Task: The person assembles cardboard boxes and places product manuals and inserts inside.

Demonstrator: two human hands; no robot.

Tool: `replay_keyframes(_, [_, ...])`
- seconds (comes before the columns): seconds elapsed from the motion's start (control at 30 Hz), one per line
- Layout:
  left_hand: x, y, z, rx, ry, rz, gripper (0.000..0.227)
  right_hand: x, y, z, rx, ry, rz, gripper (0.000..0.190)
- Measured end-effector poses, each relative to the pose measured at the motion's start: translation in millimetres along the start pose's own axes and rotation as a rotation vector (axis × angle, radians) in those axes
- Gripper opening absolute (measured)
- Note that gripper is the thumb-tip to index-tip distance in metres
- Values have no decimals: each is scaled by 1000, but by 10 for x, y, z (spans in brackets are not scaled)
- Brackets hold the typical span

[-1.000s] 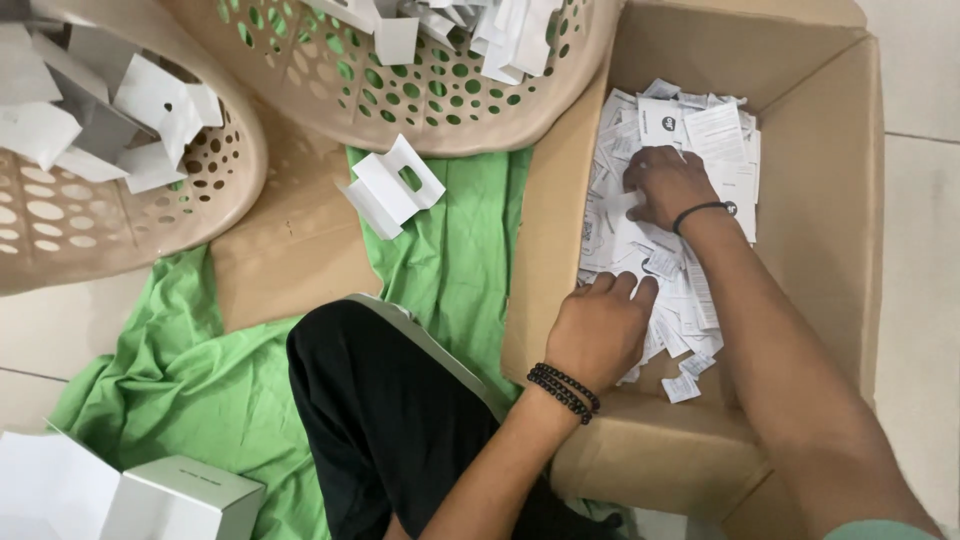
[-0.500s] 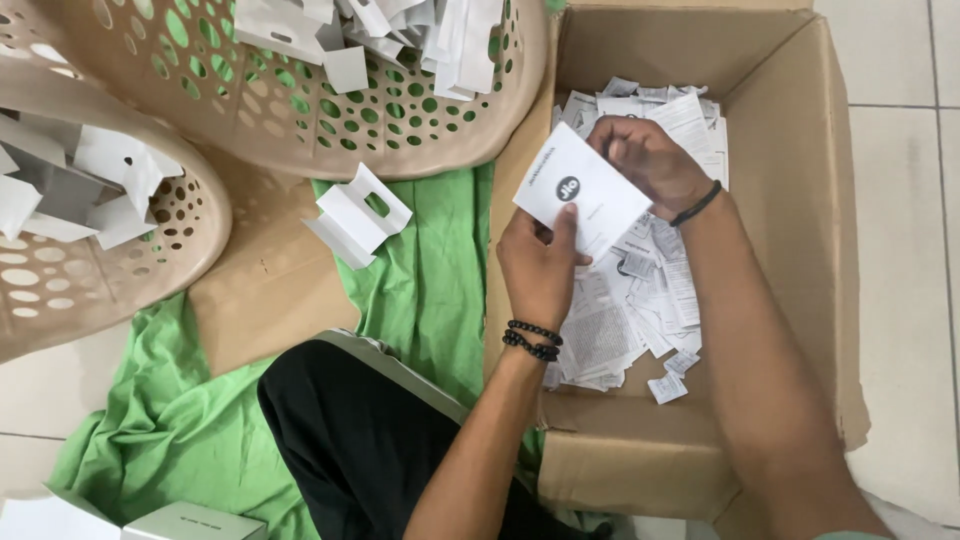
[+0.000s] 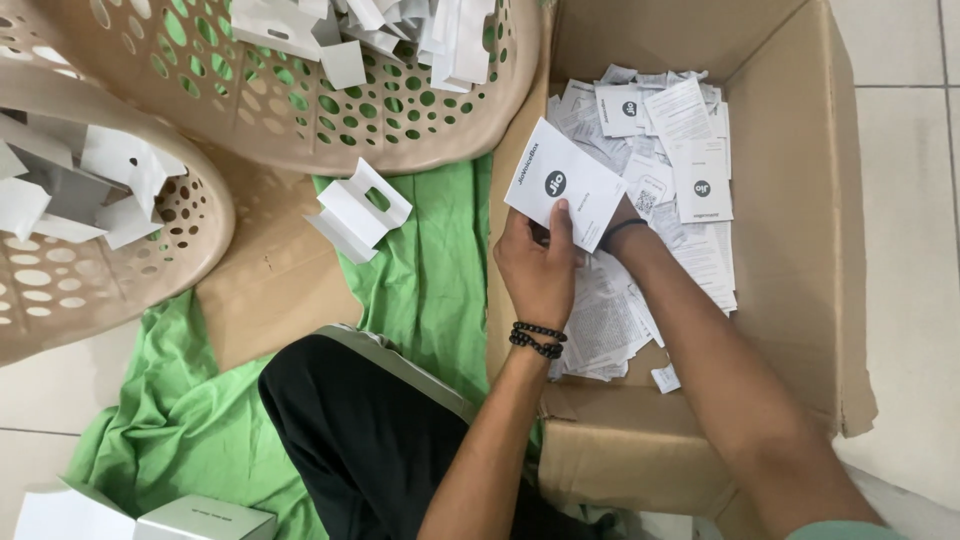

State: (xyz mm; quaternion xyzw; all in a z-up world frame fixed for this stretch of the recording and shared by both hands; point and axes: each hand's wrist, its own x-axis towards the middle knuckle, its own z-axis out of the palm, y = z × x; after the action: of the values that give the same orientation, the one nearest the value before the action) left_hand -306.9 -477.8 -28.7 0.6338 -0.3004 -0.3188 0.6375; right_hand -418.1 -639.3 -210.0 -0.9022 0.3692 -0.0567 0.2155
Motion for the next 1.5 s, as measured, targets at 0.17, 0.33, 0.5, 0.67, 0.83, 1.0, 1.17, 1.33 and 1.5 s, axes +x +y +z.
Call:
replay_keyframes(0.17, [9,-13,14,-67,25,32,18,-11,157,-719,354,113,228,23])
replay_keyframes(0.33, [13,12,18,17,65,58,22,-203,-123,-1490,1464,410,173,34])
replay_keyframes(0.5, [17,1,12,-100,62,3,26,-281,-374,-1674,1456,-3,-105,41])
replay_keyframes(0.67, [18,134,-4,-3,1,8,33,-208,-805,-1864,717,-421,130,48])
replay_keyframes(0.83, [-1,-81,19,113,68,198,31,-233,-455,-1765,676,-416,226,30])
replay_keyframes(1.0, [-7,-72,13,122,38,153,31,-261,-407,-1508,-60,-613,727,29])
replay_keyframes(1.17, [5,-80,1,185,33,246,34,-298,-489,-1204,-301,-743,757,48])
replay_keyframes(1.33, [-7,-109,0,138,46,236,34,-239,-241,-1074,-428,-693,639,31])
replay_keyframes(1.5, [27,-162,-2,128,49,100,36,-171,-160,-1449,-7,-195,349,28])
